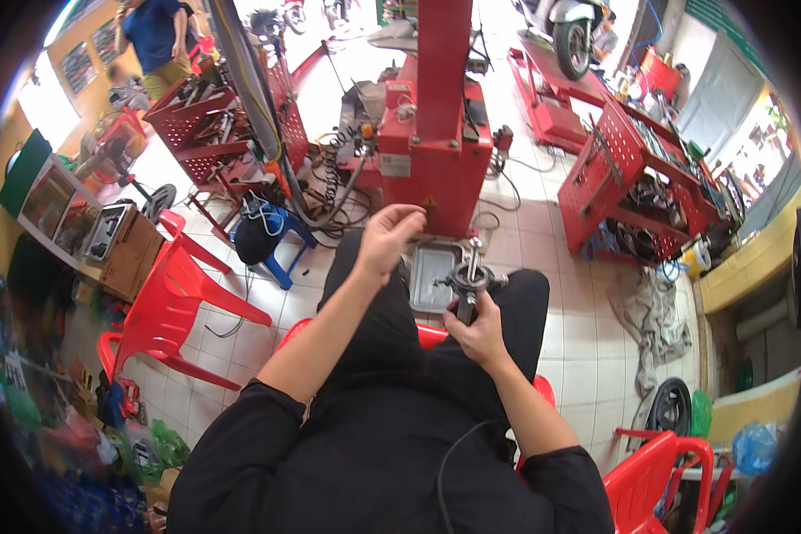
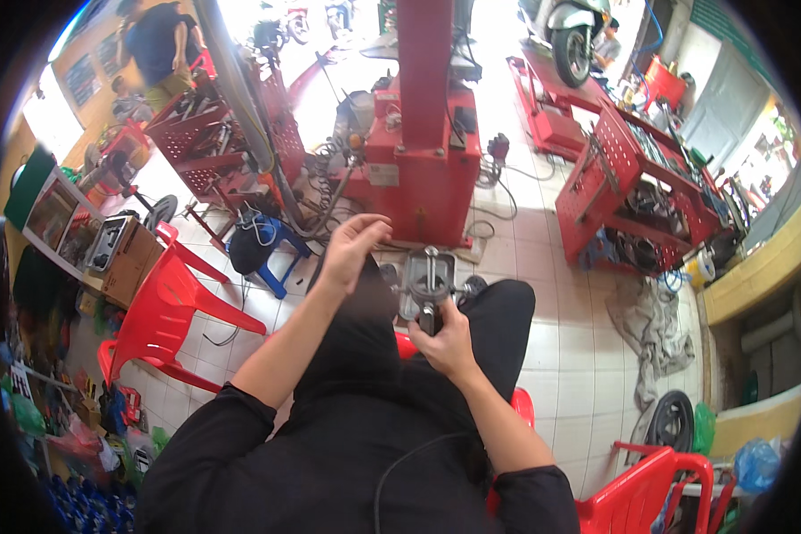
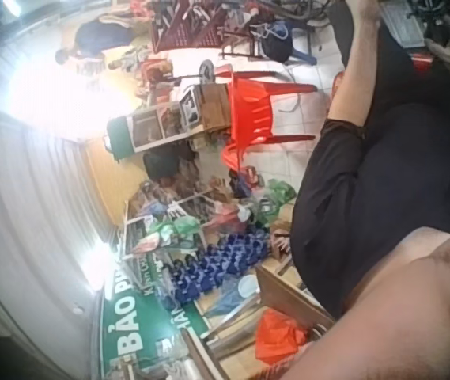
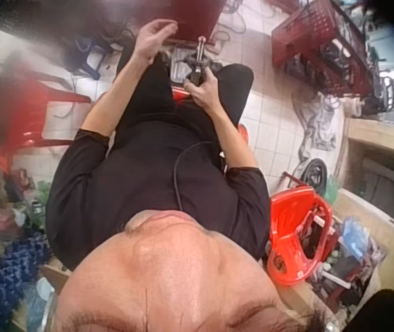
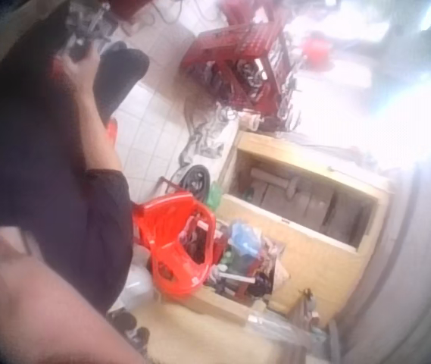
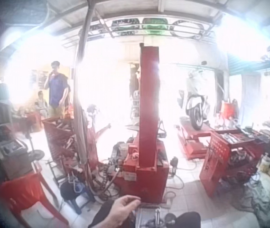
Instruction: The person sits on a red chair and assembles a small mechanical part, likely a carburetor, using their hands. They manipulate various small components, including a spring and a metal rod, and place them into a metal tray on the floor.
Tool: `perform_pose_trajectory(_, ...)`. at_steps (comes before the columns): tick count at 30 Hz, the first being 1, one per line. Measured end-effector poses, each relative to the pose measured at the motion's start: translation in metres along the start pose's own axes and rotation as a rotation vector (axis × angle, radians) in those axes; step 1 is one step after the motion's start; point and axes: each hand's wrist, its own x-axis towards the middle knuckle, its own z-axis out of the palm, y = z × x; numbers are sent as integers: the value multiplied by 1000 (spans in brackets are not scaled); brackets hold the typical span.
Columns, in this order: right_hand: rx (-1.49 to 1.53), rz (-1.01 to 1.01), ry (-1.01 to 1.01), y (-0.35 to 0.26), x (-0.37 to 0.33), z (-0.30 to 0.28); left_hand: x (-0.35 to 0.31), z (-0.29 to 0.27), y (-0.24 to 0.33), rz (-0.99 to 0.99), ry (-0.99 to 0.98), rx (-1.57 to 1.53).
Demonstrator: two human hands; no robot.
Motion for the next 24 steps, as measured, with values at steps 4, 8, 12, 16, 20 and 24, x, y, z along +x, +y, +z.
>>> perform_pose_trajectory(4,4,-21,-4,-6,4,1,-16,-12,-14,-88,-6,87)
perform_pose_trajectory(8,67,28,9,-4,9,6,-41,4,-40,-162,-180,-399)
perform_pose_trajectory(12,-90,9,57,-20,28,17,-52,2,-50,-92,-411,-287)
perform_pose_trajectory(16,-257,-112,104,-38,49,21,-46,33,4,6,-332,-99)
perform_pose_trajectory(20,-168,-202,-66,-56,58,22,-37,22,25,1,-316,-55)
perform_pose_trajectory(24,-525,-96,-286,-102,54,-4,-42,5,38,72,-269,68)
